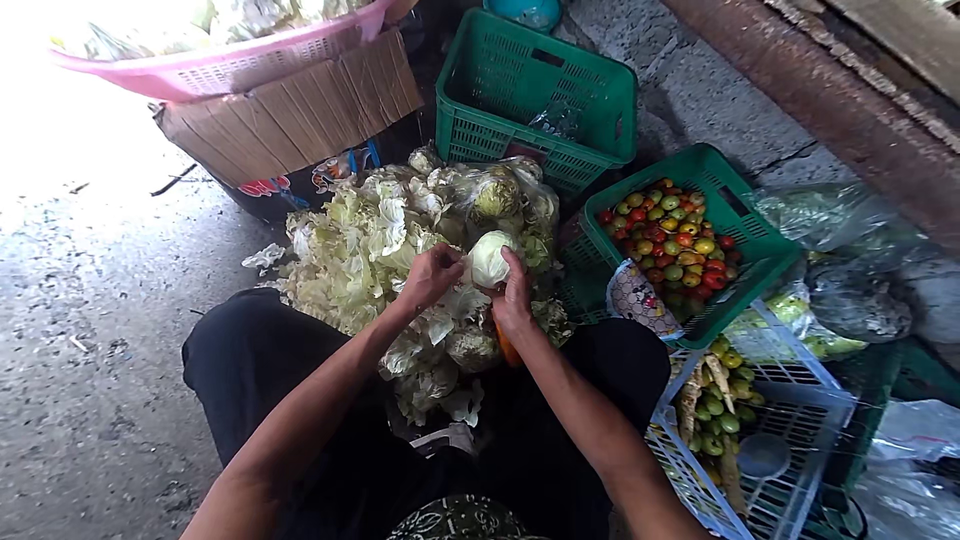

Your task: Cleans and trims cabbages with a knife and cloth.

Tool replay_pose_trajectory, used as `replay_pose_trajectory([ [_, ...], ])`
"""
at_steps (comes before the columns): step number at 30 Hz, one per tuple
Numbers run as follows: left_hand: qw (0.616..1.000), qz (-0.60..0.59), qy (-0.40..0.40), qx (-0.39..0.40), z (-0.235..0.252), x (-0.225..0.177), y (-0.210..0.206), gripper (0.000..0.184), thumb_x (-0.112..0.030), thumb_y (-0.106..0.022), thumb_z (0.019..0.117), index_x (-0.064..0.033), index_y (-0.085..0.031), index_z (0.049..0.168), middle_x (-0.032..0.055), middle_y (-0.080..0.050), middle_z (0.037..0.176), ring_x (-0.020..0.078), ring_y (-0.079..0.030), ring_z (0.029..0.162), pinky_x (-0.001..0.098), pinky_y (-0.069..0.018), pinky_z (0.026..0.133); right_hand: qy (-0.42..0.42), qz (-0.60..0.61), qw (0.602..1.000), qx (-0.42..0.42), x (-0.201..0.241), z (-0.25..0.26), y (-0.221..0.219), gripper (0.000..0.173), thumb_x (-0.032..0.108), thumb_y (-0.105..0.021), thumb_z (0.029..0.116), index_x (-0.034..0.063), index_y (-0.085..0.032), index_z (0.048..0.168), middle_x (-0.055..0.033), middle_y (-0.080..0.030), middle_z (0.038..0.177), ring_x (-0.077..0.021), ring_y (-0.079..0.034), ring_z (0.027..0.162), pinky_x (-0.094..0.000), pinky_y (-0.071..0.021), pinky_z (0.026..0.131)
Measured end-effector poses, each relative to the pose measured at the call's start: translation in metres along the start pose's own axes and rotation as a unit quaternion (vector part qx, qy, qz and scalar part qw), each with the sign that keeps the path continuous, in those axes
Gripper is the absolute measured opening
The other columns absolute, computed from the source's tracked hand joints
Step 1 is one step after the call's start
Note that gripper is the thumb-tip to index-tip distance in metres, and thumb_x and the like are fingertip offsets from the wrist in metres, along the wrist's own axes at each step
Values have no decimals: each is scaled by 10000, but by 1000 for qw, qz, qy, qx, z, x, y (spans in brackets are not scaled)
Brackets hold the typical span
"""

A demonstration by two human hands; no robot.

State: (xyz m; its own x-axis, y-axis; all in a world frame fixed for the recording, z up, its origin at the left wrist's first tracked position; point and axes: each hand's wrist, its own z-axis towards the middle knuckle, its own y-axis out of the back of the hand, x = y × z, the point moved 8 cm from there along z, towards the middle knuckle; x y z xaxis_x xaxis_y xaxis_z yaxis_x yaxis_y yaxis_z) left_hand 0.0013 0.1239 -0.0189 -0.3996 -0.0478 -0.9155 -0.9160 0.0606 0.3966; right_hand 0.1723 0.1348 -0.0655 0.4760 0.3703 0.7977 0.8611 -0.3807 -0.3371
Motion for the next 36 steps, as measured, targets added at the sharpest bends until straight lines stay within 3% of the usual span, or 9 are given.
replay_pose_trajectory([
  [4,998,58,-13,6,0,15,20,231,-104,-628,1003,-7,-583,1208,210,-684,1027,339,-696,836,544,-573,765,-44,19,999,2,-1,4,3,669,411,-665,944,158,-380,1493,-230,-479,1443,-444,-573,1190,-638,-539,855],
  [9,980,196,2,-33,0,17,29,219,-59,-552,1016,33,-617,1204,291,-664,1094,483,-667,979,641,-526,838,-42,22,999,25,0,5,-1,674,398,-659,938,178,-364,1502,-220,-464,1459,-446,-557,1211,-653,-529,863],
  [13,971,211,-114,-11,5,-4,7,418,-327,-659,1002,20,-658,1235,265,-591,1331,446,-558,1254,586,-461,1044,56,-72,995,29,-4,9,2,834,303,-780,869,143,-268,1507,-231,-516,1362,-368,-602,1113,-550,-556,825],
  [16,970,173,-170,-1,1,-16,-4,478,-361,-805,883,-5,-666,1171,212,-663,1179,403,-615,1138,563,-513,955,65,-94,993,32,-12,7,0,834,275,-817,832,125,-297,1467,-222,-556,1276,-336,-627,1034,-508,-562,781],
  [20,982,99,-162,5,2,-17,6,190,-186,-701,977,-1,-698,1020,164,-695,1030,295,-685,936,484,-566,838,72,-108,990,48,-12,5,-3,859,267,-830,784,122,-314,1455,-211,-551,1293,-328,-614,1060,-499,-555,788],
  [23,991,65,-117,0,1,-11,17,162,-138,-649,1008,6,-637,1082,154,-704,969,248,-711,828,457,-594,773,62,-97,991,61,-10,8,-3,801,292,-789,806,132,-338,1447,-206,-567,1280,-335,-622,1054,-514,-561,782],
  [26,993,69,-100,-13,-3,-5,29,173,-52,-596,1013,7,-569,1174,214,-676,1030,322,-703,832,507,-585,760,43,-89,992,77,-12,11,-5,696,287,-725,861,142,-374,1445,-208,-582,1251,-344,-631,1022,-516,-562,758],
  [30,982,170,-74,-43,-3,-1,39,199,-13,-534,1023,3,-658,1178,258,-617,1240,440,-655,1028,593,-530,880,69,-135,980,127,-12,17,-7,681,286,-708,842,142,-414,1440,-176,-596,1264,-298,-635,1039,-483,-567,779],
  [36,971,224,1,-78,2,23,53,265,6,-463,1023,36,-658,1201,321,-571,1266,512,-596,1121,638,-491,938,104,-164,967,165,-6,26,-6,658,324,-671,830,164,-444,1427,-134,-595,1291,-257,-620,1087,-471,-560,821],
])
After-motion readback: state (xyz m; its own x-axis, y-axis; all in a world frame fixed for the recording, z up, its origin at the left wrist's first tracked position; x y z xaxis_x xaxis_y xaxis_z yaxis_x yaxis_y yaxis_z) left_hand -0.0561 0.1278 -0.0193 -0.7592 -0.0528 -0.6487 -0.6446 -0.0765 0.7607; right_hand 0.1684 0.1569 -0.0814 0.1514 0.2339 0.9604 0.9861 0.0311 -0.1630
